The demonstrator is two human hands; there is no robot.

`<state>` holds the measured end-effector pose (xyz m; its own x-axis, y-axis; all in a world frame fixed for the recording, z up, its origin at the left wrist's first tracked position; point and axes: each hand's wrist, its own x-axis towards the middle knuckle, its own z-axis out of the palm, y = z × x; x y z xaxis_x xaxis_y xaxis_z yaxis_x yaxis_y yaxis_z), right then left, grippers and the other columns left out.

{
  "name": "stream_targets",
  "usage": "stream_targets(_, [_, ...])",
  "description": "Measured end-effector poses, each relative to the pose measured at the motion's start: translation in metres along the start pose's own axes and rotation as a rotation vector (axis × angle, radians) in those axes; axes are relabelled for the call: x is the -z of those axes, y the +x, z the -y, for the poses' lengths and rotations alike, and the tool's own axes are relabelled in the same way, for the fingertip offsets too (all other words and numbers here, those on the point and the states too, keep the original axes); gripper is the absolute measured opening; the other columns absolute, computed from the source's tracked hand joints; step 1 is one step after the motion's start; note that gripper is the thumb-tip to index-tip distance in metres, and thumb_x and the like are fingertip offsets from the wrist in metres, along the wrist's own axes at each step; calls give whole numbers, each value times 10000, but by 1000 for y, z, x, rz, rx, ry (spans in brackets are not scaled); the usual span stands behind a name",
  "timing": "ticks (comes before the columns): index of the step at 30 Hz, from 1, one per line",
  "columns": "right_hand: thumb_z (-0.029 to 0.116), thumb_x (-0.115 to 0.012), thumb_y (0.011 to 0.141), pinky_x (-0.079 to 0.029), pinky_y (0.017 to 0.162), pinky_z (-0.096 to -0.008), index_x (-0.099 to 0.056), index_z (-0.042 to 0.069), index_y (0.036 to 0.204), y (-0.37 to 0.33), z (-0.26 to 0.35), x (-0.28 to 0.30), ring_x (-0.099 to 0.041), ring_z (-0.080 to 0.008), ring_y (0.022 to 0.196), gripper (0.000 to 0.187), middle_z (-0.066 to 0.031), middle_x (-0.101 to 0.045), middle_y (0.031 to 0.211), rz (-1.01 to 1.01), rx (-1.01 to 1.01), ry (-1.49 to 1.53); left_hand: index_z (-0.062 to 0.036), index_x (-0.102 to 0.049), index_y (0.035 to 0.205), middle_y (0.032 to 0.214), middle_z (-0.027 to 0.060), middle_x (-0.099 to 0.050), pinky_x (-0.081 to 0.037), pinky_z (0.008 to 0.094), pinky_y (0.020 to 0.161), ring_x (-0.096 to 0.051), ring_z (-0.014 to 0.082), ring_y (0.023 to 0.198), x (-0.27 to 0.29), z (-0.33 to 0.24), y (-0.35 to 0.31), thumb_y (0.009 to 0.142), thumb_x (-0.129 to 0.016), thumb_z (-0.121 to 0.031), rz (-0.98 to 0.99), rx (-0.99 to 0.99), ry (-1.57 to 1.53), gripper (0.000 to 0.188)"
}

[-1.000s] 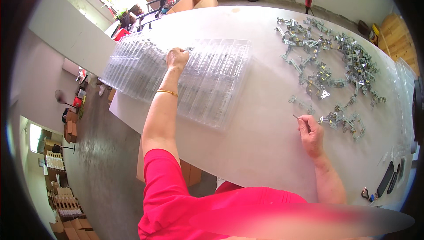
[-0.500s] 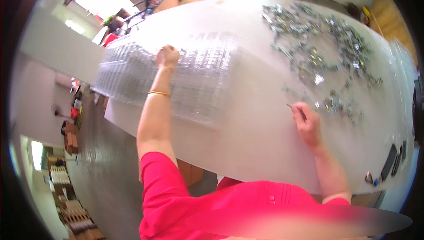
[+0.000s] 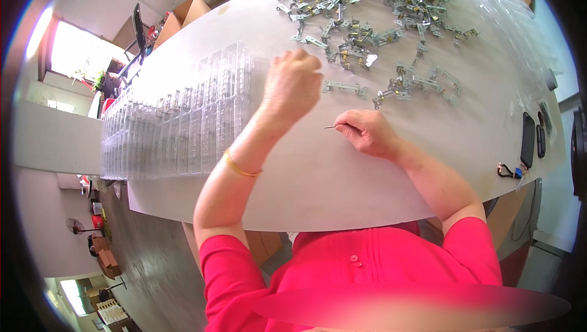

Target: Assembling small metal hinge components and placing them into a plastic organizational tray.

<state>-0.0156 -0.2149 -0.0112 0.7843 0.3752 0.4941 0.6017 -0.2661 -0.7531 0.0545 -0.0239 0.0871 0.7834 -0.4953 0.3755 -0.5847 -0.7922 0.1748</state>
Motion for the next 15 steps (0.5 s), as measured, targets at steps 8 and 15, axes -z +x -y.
stream_targets(8, [77, -679, 858, -484, 580, -354, -646, 51, 919, -6, 1, 4, -611, -255, 630, 74, -119, -649, 773, 135, -27, 64, -54, -660, 1053, 1076, 126, -643, -412, 418, 962, -577, 317, 1079, -70, -18, 2, 828, -630, -110, 190, -37, -15, 233])
stream_targets(15, [79, -635, 928, -452, 572, -291, -613, 50, 936, -6, -4, 0, -540, -104, 616, 38, -43, -584, 698, 18, -155, 297, -36, -648, 1050, 880, 118, -652, -461, 350, 857, -628, 257, 890, -66, -11, -15, 903, -603, -159, 144, 183, -279, 196])
